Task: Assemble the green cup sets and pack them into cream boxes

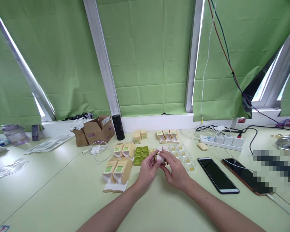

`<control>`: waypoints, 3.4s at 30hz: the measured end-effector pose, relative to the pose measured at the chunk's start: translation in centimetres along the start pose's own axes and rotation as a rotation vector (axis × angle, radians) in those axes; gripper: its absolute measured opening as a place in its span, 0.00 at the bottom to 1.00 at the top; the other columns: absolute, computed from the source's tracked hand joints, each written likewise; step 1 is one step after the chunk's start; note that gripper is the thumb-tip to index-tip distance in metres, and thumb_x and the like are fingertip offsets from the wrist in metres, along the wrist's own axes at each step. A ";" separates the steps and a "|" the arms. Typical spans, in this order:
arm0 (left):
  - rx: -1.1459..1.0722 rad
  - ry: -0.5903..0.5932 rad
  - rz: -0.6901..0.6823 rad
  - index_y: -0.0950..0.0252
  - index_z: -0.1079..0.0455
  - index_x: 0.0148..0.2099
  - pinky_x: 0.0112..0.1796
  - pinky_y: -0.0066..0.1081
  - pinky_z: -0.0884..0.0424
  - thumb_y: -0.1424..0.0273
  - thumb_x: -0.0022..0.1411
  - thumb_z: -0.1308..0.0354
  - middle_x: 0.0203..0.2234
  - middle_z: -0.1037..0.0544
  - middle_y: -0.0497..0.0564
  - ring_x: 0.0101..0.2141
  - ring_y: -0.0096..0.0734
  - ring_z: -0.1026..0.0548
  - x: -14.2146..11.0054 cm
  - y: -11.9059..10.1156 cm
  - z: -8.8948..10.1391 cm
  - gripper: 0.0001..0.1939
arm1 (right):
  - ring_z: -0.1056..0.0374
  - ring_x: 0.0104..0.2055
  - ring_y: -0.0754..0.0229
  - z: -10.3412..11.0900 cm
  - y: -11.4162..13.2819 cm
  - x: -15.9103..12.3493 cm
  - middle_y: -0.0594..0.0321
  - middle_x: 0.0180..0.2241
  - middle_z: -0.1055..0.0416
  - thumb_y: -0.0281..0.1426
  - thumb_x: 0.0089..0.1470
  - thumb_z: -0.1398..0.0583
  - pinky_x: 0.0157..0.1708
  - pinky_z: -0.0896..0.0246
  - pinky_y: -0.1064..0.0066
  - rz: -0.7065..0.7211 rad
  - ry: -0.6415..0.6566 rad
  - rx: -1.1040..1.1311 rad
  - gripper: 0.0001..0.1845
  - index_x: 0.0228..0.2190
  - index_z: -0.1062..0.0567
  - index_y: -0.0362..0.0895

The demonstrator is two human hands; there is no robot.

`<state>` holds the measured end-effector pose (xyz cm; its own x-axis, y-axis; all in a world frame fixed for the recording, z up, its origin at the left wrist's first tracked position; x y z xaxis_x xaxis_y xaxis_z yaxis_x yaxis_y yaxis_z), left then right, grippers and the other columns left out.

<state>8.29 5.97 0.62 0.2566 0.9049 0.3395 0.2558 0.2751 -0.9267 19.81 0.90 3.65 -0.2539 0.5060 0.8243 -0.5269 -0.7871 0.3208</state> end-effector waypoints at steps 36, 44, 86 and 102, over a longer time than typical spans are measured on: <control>1.118 -0.042 -0.651 0.55 0.32 0.66 0.61 0.57 0.36 0.78 0.71 0.46 0.68 0.33 0.56 0.64 0.52 0.41 -2.2 -4.4 -0.7 0.25 | 0.34 0.22 0.61 -1.9 -7.1 -1.1 0.66 0.22 0.29 0.56 0.47 0.28 0.21 0.39 0.69 -0.830 -0.161 0.917 0.34 0.43 0.22 0.42; 1.091 -0.063 -0.696 0.56 0.35 0.70 0.57 0.56 0.30 0.74 0.70 0.39 0.61 0.25 0.57 0.60 0.53 0.35 -2.1 -4.8 -0.6 0.29 | 0.33 0.24 0.63 -2.9 -6.4 -1.3 0.61 0.26 0.27 0.58 0.50 0.31 0.21 0.44 0.73 -0.835 -0.057 1.046 0.30 0.30 0.22 0.42; -0.281 -0.164 0.229 0.69 0.20 0.41 0.37 0.30 0.28 0.51 0.55 0.26 0.37 0.15 0.60 0.35 0.33 0.21 1.0 2.5 3.2 0.25 | 0.31 0.32 0.52 8.3 -8.6 1.1 0.59 0.28 0.23 0.42 0.58 0.37 0.33 0.38 0.62 -0.585 -0.059 0.018 0.13 0.32 0.19 0.47; -0.245 -0.176 0.224 0.69 0.20 0.40 0.37 0.31 0.28 0.50 0.56 0.27 0.36 0.16 0.59 0.35 0.34 0.22 1.0 2.6 3.3 0.25 | 0.32 0.44 0.46 7.0 -6.5 -4.4 0.53 0.39 0.24 0.19 0.54 0.40 0.42 0.40 0.58 -0.311 0.459 -0.654 0.13 0.30 0.18 0.47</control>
<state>6.16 8.62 -2.00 0.1728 0.9817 0.0804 0.4325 -0.0022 -0.9016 30.05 1.26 1.19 -0.2488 0.8691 0.4275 -0.9532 -0.2981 0.0512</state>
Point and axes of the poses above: each hand's wrist, its own x-axis towards the middle knuckle, its own z-axis out of the back of the hand, y = z × x, the point moved 10 cm from there along x, towards the middle knuckle
